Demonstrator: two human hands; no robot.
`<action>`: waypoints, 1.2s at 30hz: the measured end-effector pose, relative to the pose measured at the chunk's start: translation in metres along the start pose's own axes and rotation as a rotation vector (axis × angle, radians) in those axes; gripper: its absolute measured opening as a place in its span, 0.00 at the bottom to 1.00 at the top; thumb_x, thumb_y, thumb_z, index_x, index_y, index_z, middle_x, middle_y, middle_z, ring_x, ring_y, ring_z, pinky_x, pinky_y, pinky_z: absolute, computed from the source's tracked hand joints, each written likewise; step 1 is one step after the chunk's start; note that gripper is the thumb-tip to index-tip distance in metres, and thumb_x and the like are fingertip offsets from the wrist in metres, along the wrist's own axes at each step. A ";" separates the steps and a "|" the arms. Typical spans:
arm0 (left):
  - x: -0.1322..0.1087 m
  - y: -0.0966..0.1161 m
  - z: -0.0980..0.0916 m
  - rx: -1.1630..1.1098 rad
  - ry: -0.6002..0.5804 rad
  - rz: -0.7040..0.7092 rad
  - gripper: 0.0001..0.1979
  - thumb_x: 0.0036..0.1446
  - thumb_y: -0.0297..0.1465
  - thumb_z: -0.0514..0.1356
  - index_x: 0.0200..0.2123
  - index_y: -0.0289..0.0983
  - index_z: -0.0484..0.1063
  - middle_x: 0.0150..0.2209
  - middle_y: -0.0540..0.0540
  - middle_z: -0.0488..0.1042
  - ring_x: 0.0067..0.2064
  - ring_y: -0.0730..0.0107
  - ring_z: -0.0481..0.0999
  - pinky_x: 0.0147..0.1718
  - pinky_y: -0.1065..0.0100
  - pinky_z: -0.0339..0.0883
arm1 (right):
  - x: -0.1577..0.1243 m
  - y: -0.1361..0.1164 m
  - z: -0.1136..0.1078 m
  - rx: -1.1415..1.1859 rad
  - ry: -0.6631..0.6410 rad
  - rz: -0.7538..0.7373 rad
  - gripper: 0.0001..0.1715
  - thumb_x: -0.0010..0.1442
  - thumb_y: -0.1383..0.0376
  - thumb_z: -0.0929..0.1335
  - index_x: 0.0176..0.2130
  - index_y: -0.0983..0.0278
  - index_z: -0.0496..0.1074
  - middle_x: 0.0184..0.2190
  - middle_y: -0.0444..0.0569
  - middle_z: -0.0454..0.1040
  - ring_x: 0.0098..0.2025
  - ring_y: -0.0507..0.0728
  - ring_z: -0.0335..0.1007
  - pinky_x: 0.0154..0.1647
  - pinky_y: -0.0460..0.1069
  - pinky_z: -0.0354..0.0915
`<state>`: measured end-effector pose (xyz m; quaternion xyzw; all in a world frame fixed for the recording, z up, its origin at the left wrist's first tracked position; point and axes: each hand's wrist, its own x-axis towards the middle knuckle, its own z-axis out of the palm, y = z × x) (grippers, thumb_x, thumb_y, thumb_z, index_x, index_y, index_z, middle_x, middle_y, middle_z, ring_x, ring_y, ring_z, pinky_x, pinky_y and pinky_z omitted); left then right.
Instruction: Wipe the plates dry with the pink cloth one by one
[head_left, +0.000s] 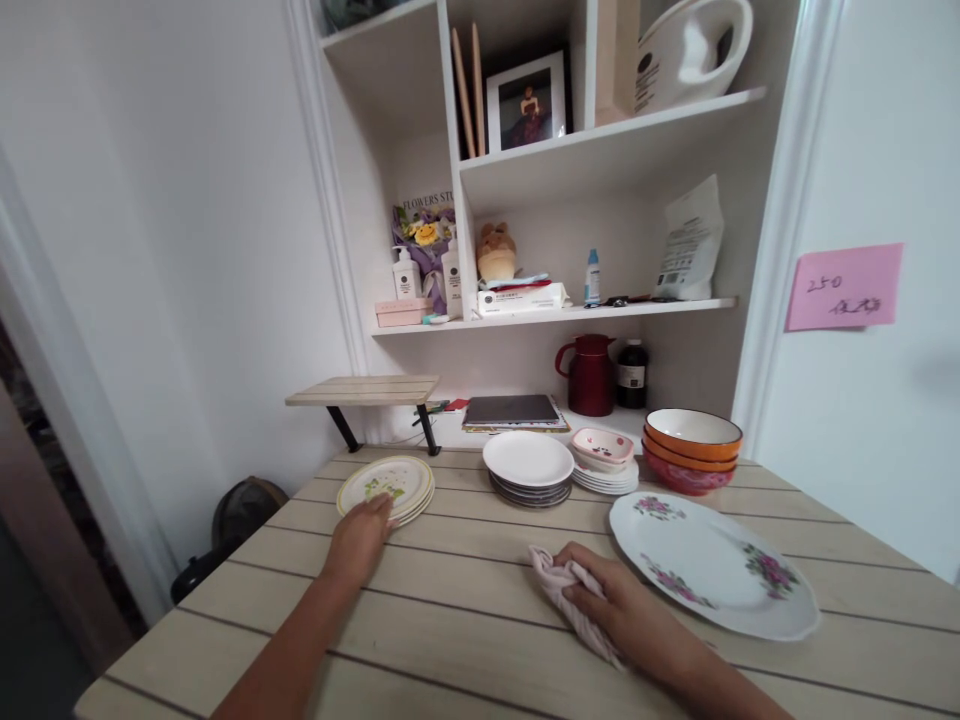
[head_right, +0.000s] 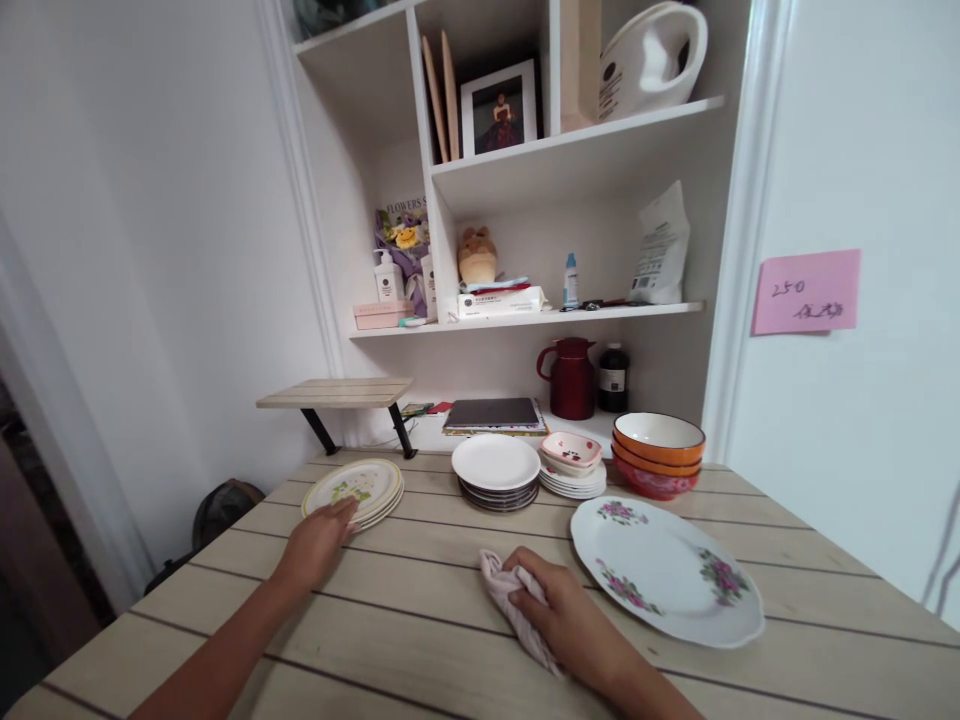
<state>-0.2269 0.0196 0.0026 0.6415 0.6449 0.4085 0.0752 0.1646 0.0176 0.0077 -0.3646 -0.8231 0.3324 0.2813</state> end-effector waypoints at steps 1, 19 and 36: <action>-0.001 0.000 0.000 -0.005 0.009 0.004 0.12 0.48 0.33 0.64 0.39 0.41 0.76 0.52 0.38 0.74 0.59 0.46 0.65 0.61 0.53 0.46 | 0.000 0.001 0.000 0.006 0.002 0.002 0.07 0.60 0.61 0.62 0.39 0.59 0.66 0.36 0.46 0.73 0.40 0.58 0.67 0.44 0.50 0.59; -0.028 0.022 -0.006 0.407 0.069 0.335 0.17 0.60 0.33 0.50 0.48 0.39 0.73 0.49 0.42 0.76 0.51 0.54 0.74 0.52 0.53 0.64 | 0.004 0.004 0.000 0.018 0.021 0.063 0.12 0.58 0.58 0.64 0.39 0.61 0.69 0.34 0.46 0.74 0.39 0.59 0.67 0.43 0.50 0.60; -0.038 0.024 -0.004 0.653 0.315 0.742 0.14 0.63 0.28 0.50 0.47 0.37 0.73 0.43 0.41 0.79 0.43 0.60 0.78 0.41 0.61 0.72 | 0.113 -0.058 0.074 1.138 -0.041 0.622 0.32 0.62 0.44 0.56 0.44 0.68 0.66 0.29 0.58 0.77 0.28 0.60 0.76 0.32 0.54 0.70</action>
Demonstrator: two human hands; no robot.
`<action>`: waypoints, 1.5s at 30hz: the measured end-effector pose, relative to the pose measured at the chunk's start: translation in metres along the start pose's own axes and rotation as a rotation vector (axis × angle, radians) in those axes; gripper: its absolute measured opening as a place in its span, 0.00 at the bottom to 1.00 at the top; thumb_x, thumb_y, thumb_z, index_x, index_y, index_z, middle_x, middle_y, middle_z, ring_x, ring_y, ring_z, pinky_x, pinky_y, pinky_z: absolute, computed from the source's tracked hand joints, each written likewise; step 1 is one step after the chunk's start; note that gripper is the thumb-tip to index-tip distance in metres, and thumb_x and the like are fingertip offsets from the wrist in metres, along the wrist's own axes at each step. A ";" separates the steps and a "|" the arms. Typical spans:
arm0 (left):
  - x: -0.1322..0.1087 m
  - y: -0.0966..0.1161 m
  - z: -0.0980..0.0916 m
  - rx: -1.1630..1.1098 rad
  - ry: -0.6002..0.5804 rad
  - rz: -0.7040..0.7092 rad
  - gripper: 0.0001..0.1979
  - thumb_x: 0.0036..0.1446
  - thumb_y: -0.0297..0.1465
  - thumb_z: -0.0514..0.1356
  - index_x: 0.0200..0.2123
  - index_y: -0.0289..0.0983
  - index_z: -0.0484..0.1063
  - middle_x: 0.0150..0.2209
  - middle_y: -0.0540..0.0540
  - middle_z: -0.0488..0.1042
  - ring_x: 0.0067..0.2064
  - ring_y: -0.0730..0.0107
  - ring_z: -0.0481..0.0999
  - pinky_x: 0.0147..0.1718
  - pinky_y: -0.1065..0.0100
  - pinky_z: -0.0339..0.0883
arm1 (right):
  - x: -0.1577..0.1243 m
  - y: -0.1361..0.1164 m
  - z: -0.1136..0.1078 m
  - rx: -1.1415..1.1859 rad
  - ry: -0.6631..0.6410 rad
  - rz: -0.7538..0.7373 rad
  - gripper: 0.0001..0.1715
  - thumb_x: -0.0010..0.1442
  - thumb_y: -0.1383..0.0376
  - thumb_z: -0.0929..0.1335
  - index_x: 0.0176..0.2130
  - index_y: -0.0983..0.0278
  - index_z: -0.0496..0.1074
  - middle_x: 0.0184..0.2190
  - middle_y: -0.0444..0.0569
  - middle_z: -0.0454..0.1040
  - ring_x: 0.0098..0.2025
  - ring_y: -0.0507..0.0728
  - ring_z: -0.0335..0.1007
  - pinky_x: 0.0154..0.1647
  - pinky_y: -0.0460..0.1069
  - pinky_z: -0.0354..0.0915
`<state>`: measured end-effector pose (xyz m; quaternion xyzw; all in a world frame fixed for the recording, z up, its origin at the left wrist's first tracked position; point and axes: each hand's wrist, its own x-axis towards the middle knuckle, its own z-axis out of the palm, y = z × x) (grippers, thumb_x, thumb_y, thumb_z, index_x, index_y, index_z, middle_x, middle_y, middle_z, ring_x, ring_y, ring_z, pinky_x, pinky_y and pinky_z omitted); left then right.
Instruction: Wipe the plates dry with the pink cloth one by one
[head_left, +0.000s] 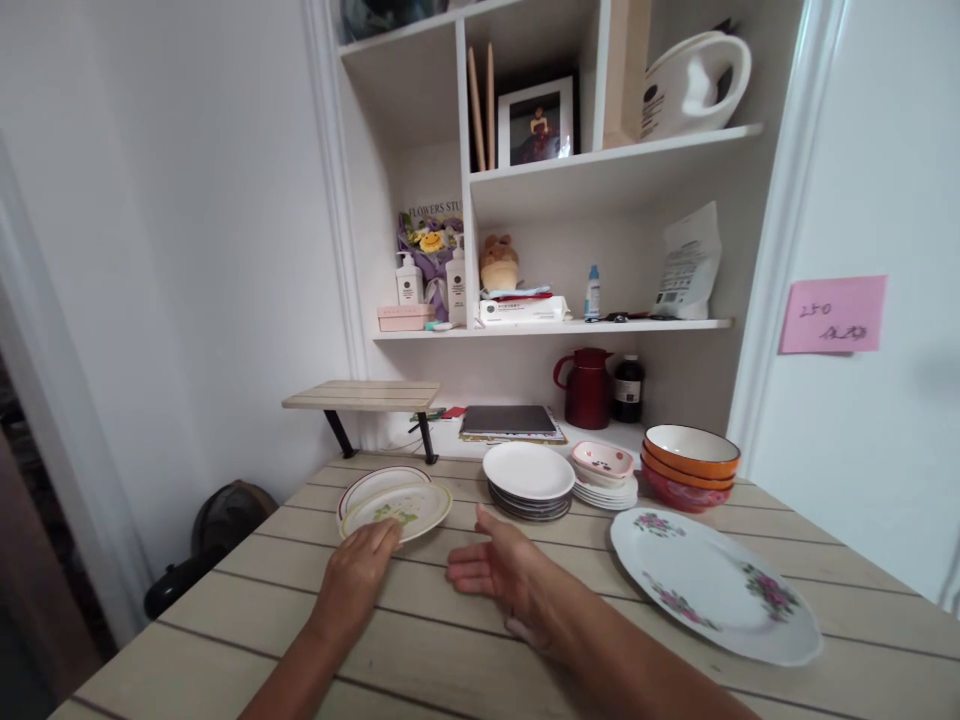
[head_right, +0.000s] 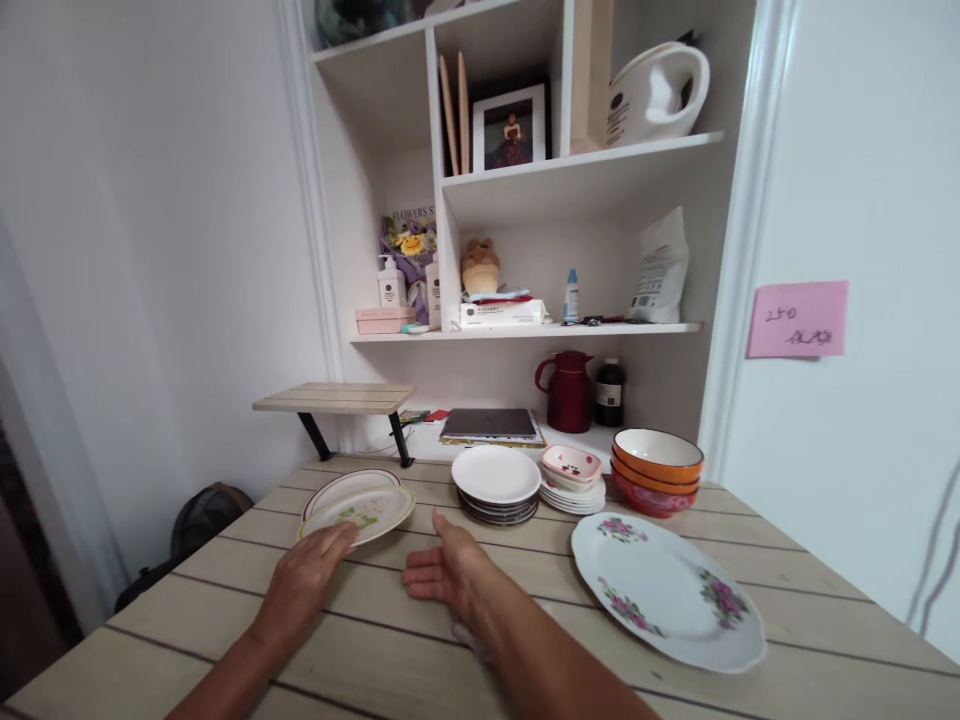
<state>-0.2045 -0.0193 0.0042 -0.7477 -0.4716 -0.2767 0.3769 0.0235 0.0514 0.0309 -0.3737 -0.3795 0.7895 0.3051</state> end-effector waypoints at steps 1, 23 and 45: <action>-0.001 0.001 -0.003 0.003 0.003 0.029 0.14 0.63 0.28 0.51 0.47 0.38 0.72 0.43 0.42 0.79 0.43 0.61 0.78 0.42 0.62 0.71 | 0.010 0.003 0.008 0.027 -0.010 0.023 0.33 0.62 0.44 0.55 0.44 0.69 0.66 0.29 0.59 0.77 0.28 0.60 0.76 0.31 0.54 0.71; 0.077 0.104 -0.015 -0.876 0.215 -0.636 0.29 0.60 0.34 0.55 0.63 0.48 0.50 0.65 0.42 0.53 0.65 0.56 0.52 0.62 0.46 0.47 | -0.078 -0.025 -0.080 0.316 0.176 -0.490 0.35 0.50 0.71 0.69 0.57 0.59 0.62 0.46 0.52 0.78 0.40 0.60 0.77 0.40 0.55 0.72; 0.071 0.158 0.007 -2.266 -0.089 -1.571 0.27 0.58 0.28 0.58 0.61 0.32 0.59 0.51 0.36 0.74 0.56 0.51 0.69 0.59 0.49 0.58 | -0.077 0.007 -0.095 0.158 0.026 -0.598 0.28 0.52 0.60 0.71 0.52 0.60 0.66 0.44 0.51 0.77 0.41 0.62 0.75 0.44 0.56 0.69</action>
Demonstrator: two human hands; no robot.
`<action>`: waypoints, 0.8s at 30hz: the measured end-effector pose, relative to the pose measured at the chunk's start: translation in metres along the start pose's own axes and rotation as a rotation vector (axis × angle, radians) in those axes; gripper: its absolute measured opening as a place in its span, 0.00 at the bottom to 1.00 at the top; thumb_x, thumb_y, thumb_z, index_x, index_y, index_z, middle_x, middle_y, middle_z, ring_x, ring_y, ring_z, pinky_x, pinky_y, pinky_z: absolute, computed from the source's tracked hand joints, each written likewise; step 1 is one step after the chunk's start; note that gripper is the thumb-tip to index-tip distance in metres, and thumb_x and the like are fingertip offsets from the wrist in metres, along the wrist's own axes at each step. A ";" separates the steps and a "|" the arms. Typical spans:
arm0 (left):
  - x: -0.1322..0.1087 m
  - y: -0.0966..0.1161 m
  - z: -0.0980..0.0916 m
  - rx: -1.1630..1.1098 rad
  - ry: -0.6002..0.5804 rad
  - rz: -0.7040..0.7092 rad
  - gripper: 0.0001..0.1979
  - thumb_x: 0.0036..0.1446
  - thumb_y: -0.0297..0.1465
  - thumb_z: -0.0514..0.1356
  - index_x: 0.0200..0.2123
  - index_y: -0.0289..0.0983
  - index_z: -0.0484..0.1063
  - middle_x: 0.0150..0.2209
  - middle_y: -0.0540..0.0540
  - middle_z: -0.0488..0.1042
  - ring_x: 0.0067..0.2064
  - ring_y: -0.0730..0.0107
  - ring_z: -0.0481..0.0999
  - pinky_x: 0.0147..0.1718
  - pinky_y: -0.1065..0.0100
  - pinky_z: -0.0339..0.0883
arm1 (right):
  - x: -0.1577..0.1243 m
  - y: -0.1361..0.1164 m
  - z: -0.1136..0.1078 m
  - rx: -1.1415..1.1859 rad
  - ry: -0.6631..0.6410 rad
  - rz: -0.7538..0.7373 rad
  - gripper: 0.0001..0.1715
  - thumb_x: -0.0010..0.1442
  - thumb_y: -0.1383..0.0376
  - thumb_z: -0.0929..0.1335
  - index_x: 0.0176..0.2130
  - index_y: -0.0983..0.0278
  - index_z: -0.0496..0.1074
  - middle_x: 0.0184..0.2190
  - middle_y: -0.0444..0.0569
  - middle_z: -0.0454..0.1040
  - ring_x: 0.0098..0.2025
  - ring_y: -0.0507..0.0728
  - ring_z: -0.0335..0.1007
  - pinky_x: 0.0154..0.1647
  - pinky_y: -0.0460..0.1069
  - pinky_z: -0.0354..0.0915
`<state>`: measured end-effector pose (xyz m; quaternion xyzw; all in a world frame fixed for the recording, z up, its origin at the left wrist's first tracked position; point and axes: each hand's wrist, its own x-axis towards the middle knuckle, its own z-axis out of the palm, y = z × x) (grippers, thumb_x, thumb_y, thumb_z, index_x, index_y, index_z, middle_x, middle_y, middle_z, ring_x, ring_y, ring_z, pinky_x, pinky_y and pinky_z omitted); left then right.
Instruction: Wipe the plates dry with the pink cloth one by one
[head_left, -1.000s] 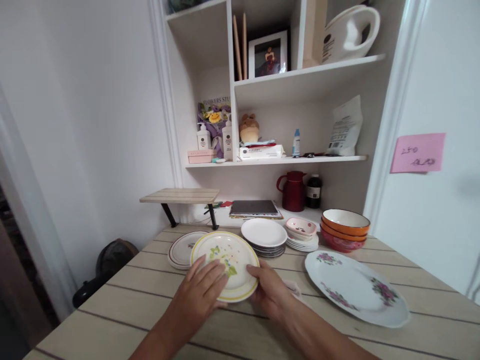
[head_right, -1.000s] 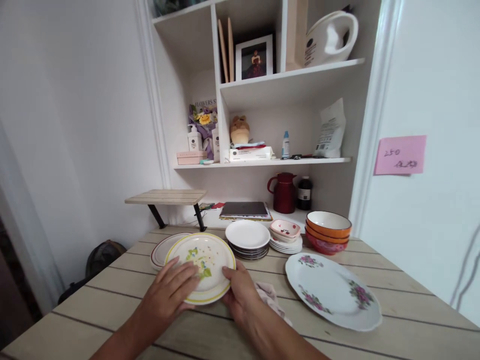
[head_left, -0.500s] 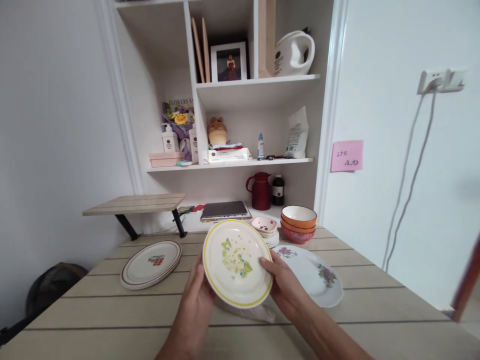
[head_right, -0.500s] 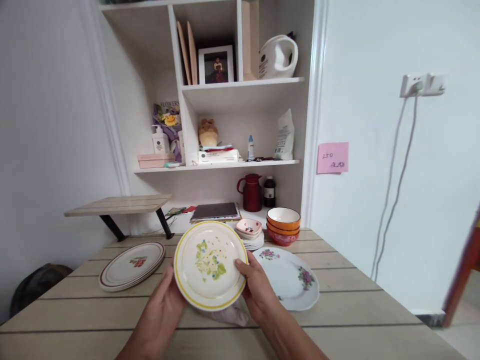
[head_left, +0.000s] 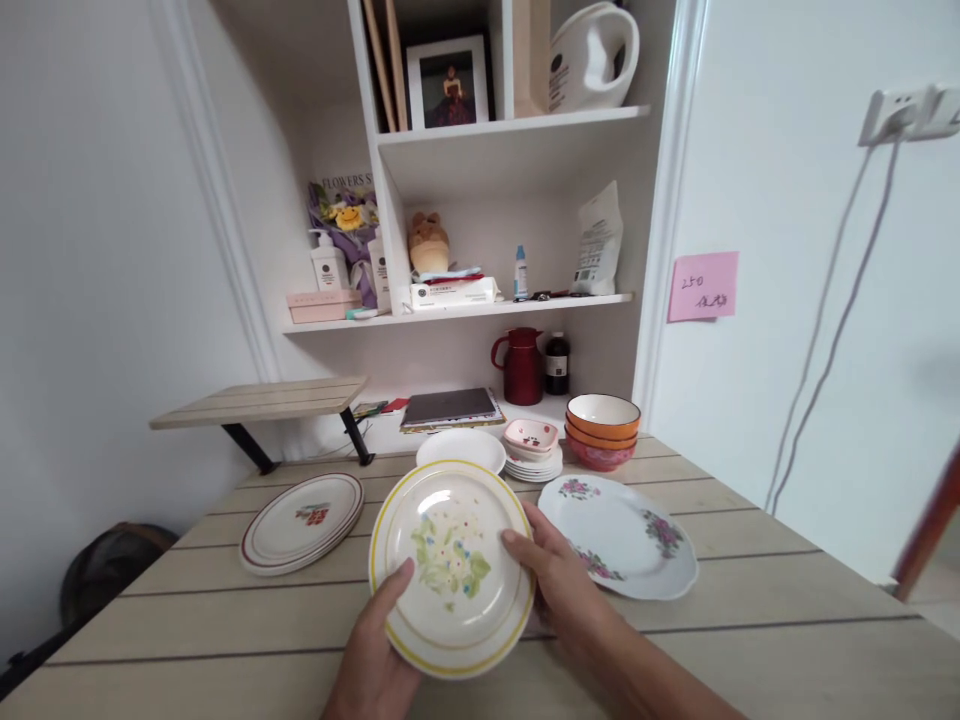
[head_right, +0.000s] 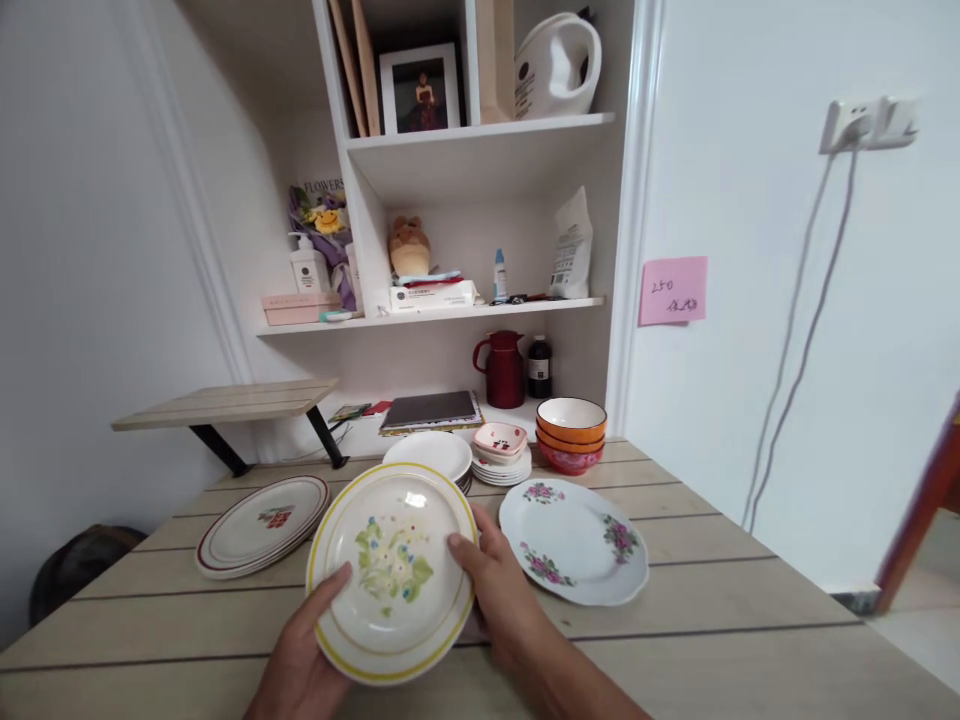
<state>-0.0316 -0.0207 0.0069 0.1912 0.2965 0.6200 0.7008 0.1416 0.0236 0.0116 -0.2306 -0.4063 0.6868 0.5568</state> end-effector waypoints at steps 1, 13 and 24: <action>0.000 0.000 0.000 0.002 0.003 -0.012 0.28 0.57 0.27 0.59 0.61 0.32 0.59 0.51 0.36 0.74 0.55 0.51 0.70 0.58 0.49 0.59 | 0.000 0.000 0.000 -0.001 -0.007 0.001 0.28 0.52 0.60 0.71 0.52 0.60 0.66 0.44 0.51 0.77 0.41 0.62 0.75 0.43 0.57 0.69; -0.003 0.001 0.007 -0.044 -0.034 -0.091 0.29 0.54 0.26 0.60 0.60 0.32 0.62 0.49 0.36 0.76 0.52 0.50 0.74 0.56 0.51 0.62 | -0.004 0.002 -0.005 -0.025 0.019 -0.016 0.30 0.52 0.57 0.72 0.53 0.58 0.65 0.45 0.51 0.77 0.41 0.62 0.75 0.42 0.56 0.70; -0.005 0.003 0.006 -0.006 -0.094 -0.082 0.29 0.56 0.27 0.59 0.61 0.32 0.60 0.50 0.36 0.75 0.55 0.50 0.71 0.58 0.50 0.59 | -0.007 0.001 -0.005 -0.037 0.034 -0.015 0.30 0.52 0.57 0.72 0.52 0.59 0.65 0.45 0.52 0.77 0.40 0.61 0.75 0.39 0.55 0.70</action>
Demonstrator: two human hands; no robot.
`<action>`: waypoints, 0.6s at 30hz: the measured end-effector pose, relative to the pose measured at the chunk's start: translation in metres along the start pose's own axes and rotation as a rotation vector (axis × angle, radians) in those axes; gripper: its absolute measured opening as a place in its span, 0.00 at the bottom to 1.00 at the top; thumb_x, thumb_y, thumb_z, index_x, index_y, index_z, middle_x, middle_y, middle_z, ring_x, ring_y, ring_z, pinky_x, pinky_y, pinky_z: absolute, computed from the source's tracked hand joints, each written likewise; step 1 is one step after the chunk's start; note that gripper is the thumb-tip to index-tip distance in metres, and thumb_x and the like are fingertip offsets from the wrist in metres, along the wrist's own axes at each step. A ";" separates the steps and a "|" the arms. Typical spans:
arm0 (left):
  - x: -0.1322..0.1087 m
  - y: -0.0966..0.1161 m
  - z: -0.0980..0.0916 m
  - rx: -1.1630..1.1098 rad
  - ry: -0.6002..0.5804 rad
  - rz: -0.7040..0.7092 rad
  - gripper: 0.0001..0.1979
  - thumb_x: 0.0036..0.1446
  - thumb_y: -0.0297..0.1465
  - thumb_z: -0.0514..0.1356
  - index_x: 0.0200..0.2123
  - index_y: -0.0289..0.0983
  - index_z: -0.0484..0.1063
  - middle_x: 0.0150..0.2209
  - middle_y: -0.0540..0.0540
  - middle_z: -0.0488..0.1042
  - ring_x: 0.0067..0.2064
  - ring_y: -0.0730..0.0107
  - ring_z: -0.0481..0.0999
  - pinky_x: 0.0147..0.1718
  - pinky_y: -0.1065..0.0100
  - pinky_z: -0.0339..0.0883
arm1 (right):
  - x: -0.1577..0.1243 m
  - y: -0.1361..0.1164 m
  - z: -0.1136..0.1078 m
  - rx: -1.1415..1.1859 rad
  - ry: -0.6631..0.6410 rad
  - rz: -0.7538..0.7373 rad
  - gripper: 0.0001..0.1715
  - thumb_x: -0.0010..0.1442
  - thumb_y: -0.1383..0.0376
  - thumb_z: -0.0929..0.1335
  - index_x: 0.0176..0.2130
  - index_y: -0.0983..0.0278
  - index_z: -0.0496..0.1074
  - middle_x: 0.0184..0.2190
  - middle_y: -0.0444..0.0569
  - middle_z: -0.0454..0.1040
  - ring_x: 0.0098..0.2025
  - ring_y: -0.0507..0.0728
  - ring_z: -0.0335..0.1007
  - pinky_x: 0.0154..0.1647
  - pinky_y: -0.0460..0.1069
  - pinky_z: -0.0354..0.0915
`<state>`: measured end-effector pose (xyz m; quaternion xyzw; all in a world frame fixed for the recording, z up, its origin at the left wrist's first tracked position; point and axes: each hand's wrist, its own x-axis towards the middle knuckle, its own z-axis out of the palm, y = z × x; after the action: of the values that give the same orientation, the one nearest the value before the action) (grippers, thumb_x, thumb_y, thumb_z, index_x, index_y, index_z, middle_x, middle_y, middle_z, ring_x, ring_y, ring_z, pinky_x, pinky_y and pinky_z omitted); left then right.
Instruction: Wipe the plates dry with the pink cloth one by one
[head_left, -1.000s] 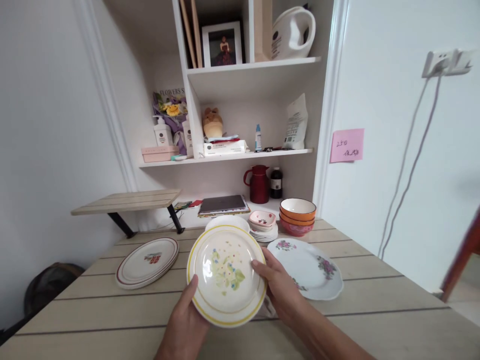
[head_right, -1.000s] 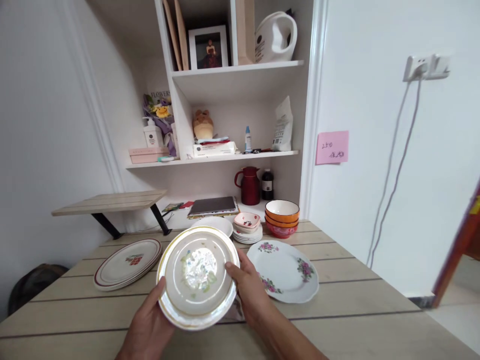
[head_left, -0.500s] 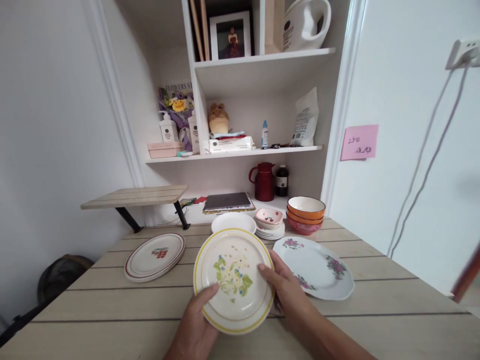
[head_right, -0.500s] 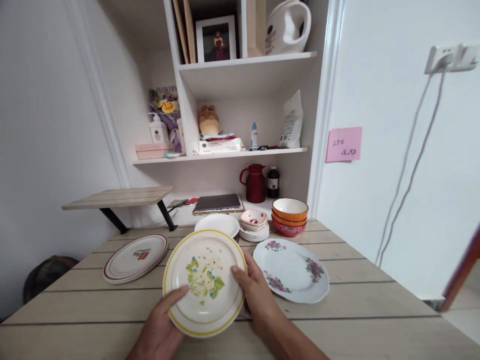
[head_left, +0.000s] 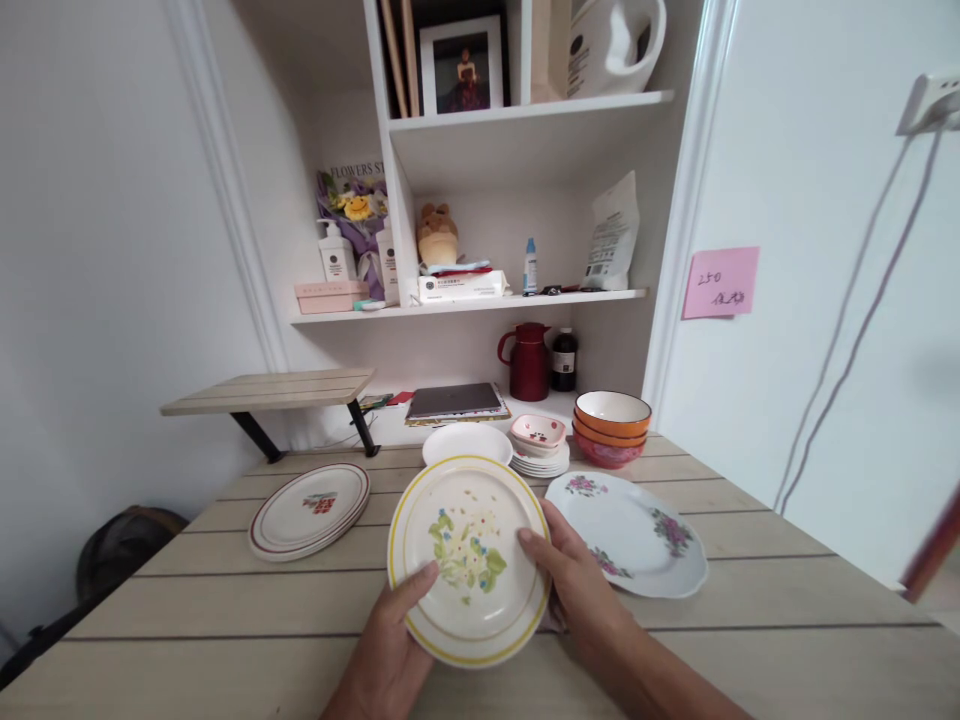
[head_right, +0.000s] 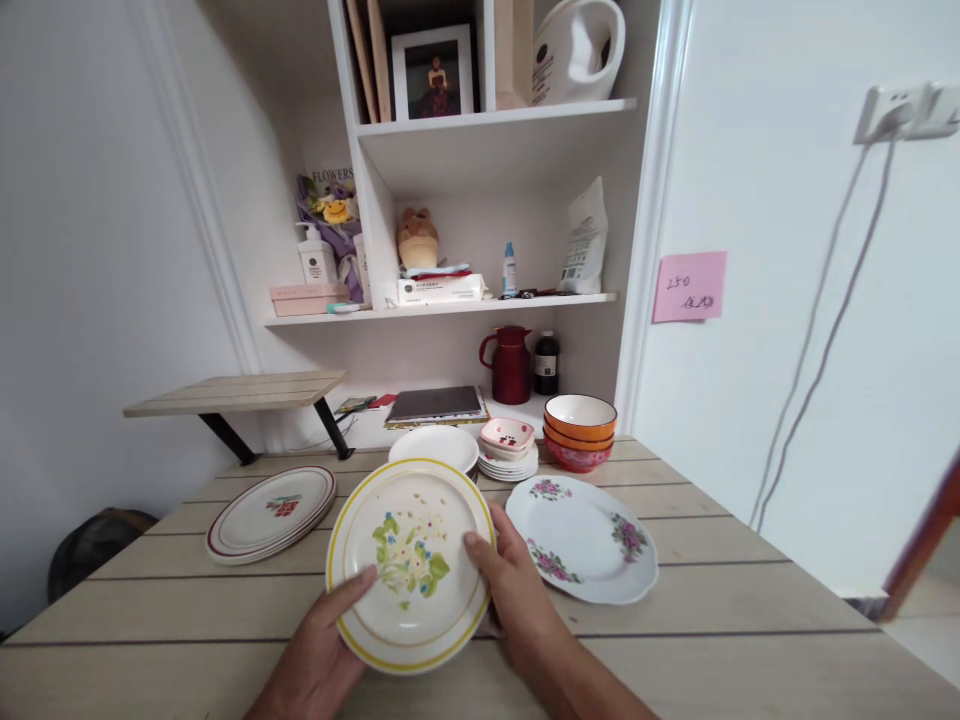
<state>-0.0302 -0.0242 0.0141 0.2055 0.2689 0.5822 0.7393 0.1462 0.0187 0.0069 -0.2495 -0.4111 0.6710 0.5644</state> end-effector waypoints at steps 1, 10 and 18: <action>0.001 0.000 -0.001 -0.006 -0.026 -0.005 0.28 0.58 0.28 0.58 0.61 0.32 0.60 0.50 0.37 0.75 0.55 0.51 0.71 0.59 0.50 0.58 | 0.000 0.000 0.000 -0.004 -0.003 0.001 0.30 0.51 0.56 0.72 0.52 0.59 0.65 0.45 0.52 0.77 0.40 0.61 0.75 0.39 0.55 0.70; 0.013 0.019 -0.029 -0.070 -0.100 0.275 0.20 0.64 0.32 0.50 0.58 0.39 0.66 0.51 0.41 0.74 0.56 0.59 0.70 0.63 0.54 0.49 | 0.010 -0.042 -0.026 -0.402 0.071 -0.152 0.25 0.58 0.50 0.66 0.53 0.54 0.66 0.51 0.49 0.72 0.47 0.60 0.70 0.48 0.55 0.63; 0.013 0.038 -0.042 -0.170 -0.301 0.385 0.21 0.67 0.31 0.44 0.61 0.44 0.59 0.55 0.44 0.70 0.61 0.64 0.62 0.64 0.57 0.39 | -0.002 -0.036 -0.020 -0.942 -0.177 -0.256 0.28 0.55 0.54 0.69 0.54 0.56 0.67 0.60 0.53 0.59 0.57 0.64 0.60 0.54 0.57 0.59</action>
<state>-0.0834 -0.0028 0.0033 0.2743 0.0617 0.6956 0.6612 0.1829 0.0227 0.0259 -0.3671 -0.7433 0.3561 0.4311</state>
